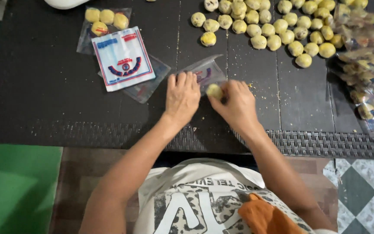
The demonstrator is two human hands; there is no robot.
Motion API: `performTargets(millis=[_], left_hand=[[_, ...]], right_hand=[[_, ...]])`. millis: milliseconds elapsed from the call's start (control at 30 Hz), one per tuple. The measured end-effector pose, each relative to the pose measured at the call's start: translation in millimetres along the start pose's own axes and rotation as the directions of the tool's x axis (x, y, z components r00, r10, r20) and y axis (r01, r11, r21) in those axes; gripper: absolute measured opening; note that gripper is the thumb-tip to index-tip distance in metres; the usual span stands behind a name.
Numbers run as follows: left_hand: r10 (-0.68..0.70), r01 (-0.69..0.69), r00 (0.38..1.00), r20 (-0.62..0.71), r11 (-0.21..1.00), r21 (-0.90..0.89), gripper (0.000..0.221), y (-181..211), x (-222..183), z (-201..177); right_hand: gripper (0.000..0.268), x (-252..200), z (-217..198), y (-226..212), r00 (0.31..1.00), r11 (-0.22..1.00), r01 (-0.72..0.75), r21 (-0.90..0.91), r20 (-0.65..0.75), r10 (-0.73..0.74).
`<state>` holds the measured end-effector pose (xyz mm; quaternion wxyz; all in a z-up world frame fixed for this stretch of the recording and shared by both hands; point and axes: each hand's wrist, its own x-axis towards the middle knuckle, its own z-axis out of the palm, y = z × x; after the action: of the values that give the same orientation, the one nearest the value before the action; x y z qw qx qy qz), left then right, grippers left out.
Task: Packing small round pastries into individual plastic bags from a large pile on a table.
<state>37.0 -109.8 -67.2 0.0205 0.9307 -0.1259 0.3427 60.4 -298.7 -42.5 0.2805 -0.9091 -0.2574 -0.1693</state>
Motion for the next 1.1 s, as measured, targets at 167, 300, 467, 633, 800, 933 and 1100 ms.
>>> performTargets(millis=[167,300,467,633,800,933,1100], left_hand=[[-0.036,0.036,0.999,-0.008,0.999,-0.031,0.041,16.6,9.3,-21.5],[-0.1,0.103,0.994,0.042,0.993,-0.063,0.046,4.4,11.5,-25.5],[-0.211,0.227,0.949,0.233,0.973,-0.044,0.054,-3.5,20.1,-29.0],[-0.229,0.261,0.944,0.237,0.959,-0.112,0.035,-4.3,22.8,-21.1],[-0.308,0.386,0.907,0.287,0.881,-0.272,0.032,-6.2,18.3,-14.1],[-0.335,0.41,0.893,0.302,0.881,-0.236,0.031,-2.3,23.4,-16.3],[-0.342,0.42,0.888,0.307,0.875,-0.239,0.035,9.0,31.6,-23.6]], right_hand=[[0.038,28.4,20.5,-7.8,0.999,0.992,0.0,-0.127,-0.037,-0.004],[0.024,48.0,-0.6,-34.6,0.971,0.994,-0.004,0.109,0.24,-0.023],[0.032,103.0,20.2,32.6,0.945,0.709,-0.327,0.625,0.231,0.232],[0.037,142.9,80.0,52.0,0.989,0.943,0.131,-0.307,-0.021,-0.145],[0.031,111.2,53.9,79.6,0.997,0.984,0.046,-0.172,-0.048,-0.055],[0.031,55.3,-24.7,18.9,0.936,0.943,-0.331,-0.033,0.117,0.333],[0.033,29.8,11.1,-4.8,0.99,0.99,-0.131,-0.048,0.053,0.133]])
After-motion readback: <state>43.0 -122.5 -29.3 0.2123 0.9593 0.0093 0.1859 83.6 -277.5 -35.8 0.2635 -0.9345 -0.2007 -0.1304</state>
